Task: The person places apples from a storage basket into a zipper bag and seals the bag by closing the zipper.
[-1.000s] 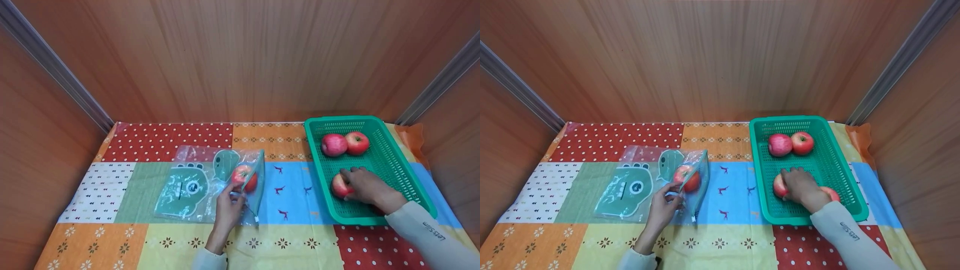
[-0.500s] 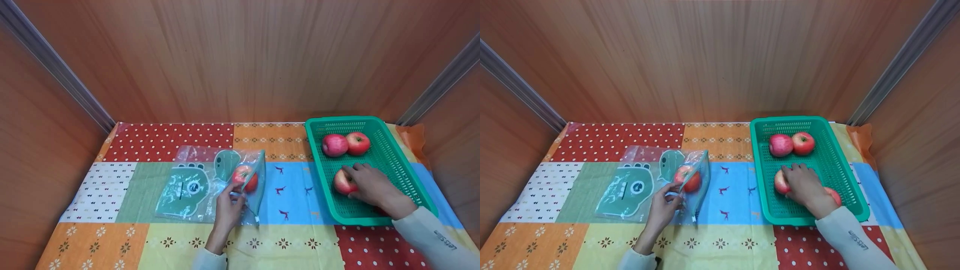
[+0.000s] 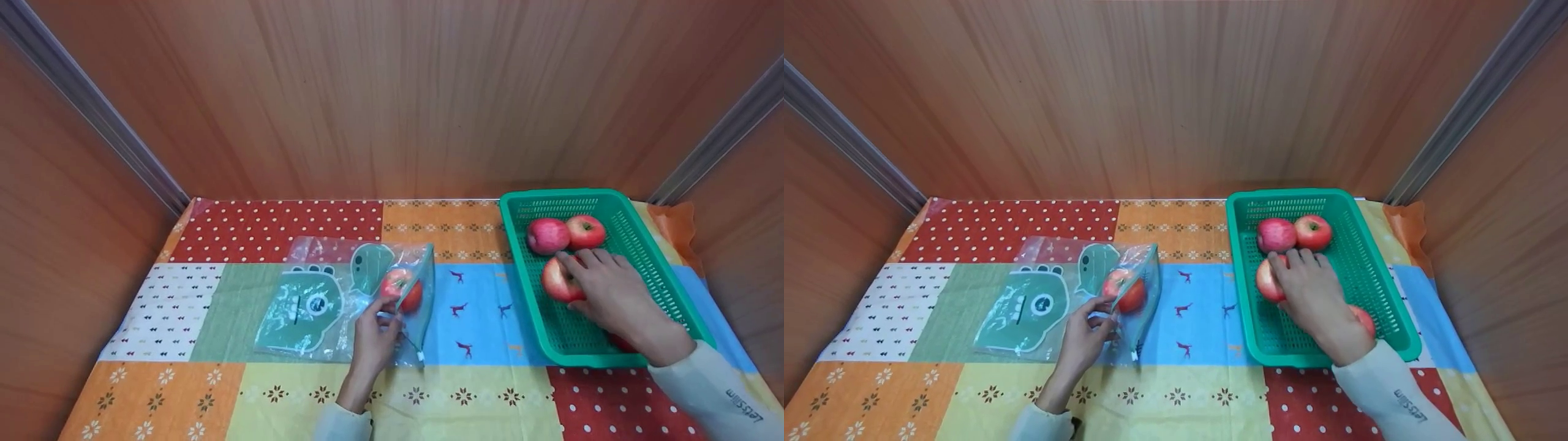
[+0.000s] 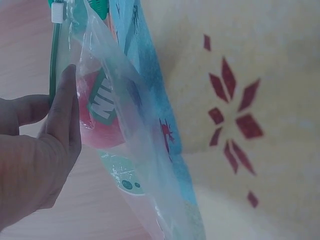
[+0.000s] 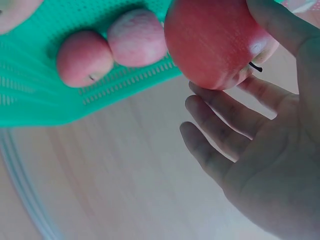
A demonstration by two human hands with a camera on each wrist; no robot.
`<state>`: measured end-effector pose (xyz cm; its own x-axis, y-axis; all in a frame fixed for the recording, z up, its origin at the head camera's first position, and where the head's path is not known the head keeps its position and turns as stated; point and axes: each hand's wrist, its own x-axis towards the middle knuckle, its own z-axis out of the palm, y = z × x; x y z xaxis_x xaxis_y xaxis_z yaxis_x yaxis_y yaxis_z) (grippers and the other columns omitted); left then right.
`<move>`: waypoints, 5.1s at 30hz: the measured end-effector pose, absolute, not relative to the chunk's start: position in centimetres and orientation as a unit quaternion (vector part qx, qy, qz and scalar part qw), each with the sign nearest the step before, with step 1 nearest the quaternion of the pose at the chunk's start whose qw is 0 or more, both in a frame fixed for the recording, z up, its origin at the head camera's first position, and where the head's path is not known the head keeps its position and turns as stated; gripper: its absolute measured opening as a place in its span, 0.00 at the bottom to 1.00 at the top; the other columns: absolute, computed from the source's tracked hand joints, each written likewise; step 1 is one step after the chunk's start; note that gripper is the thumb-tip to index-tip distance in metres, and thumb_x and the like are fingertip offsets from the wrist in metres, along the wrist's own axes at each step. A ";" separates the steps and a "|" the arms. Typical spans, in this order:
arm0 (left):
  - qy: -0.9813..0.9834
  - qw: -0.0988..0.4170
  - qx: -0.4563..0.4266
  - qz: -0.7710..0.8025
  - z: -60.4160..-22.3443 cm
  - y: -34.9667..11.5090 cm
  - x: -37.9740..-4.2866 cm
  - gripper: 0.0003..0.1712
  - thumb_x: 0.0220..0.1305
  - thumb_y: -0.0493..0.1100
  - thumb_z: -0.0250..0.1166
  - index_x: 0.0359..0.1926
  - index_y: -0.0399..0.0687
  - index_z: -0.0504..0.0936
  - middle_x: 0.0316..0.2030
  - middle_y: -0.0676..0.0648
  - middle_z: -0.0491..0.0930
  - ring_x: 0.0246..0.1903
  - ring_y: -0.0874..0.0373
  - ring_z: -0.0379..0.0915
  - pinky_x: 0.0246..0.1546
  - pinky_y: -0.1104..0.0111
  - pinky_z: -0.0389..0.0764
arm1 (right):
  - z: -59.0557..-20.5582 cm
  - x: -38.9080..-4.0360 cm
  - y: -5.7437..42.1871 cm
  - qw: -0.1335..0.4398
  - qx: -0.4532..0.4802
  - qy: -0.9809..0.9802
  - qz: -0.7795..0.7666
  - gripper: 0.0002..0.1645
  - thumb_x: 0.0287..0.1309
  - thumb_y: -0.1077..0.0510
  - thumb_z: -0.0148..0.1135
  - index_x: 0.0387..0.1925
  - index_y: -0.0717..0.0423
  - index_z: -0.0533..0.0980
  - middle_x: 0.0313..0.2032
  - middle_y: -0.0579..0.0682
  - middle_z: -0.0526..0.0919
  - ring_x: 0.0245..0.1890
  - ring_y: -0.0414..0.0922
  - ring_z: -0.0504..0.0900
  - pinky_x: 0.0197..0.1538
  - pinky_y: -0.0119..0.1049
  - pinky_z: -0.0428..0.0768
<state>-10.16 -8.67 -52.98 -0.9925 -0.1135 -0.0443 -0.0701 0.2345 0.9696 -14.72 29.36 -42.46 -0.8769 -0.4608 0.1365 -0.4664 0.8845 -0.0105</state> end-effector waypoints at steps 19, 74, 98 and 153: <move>-0.785 0.015 0.061 -0.616 -53.2 -8.6 -10.2 0.18 0.70 0.28 0.64 0.59 0.37 0.81 0.45 0.41 0.80 0.35 0.54 0.83 0.33 0.67 0.88 | -40.4 -13.5 25.9 0.136 0.255 -0.957 -0.026 0.63 0.27 0.53 0.94 0.69 0.61 0.72 0.57 0.64 0.80 0.58 0.64 0.78 0.57 0.65 0.82; -0.789 0.028 0.049 -0.611 -53.3 -8.4 -10.3 0.20 0.68 0.27 0.66 0.59 0.37 0.82 0.44 0.41 0.80 0.35 0.54 0.83 0.32 0.67 0.88 | -46.3 -11.5 15.0 0.141 0.269 -0.953 0.024 0.54 0.38 0.47 0.90 0.67 0.56 0.75 0.53 0.60 0.83 0.54 0.59 0.81 0.58 0.56 0.83; -0.788 0.023 0.053 -0.612 -53.4 -8.1 -10.9 0.20 0.68 0.27 0.66 0.59 0.37 0.82 0.44 0.41 0.81 0.33 0.54 0.82 0.31 0.68 0.88 | -50.1 -12.9 12.5 0.028 0.208 -0.971 0.114 0.50 0.52 0.48 0.84 0.73 0.55 0.71 0.61 0.62 0.79 0.61 0.60 0.77 0.62 0.60 0.79; -0.818 0.028 0.032 -0.573 -52.0 -7.8 -12.8 0.21 0.67 0.27 0.68 0.59 0.41 0.84 0.47 0.42 0.85 0.39 0.55 0.80 0.46 0.63 0.87 | -54.0 -15.2 6.8 0.039 0.134 -0.946 0.292 0.46 0.52 0.53 0.84 0.70 0.58 0.74 0.59 0.58 0.79 0.58 0.56 0.75 0.58 0.53 0.80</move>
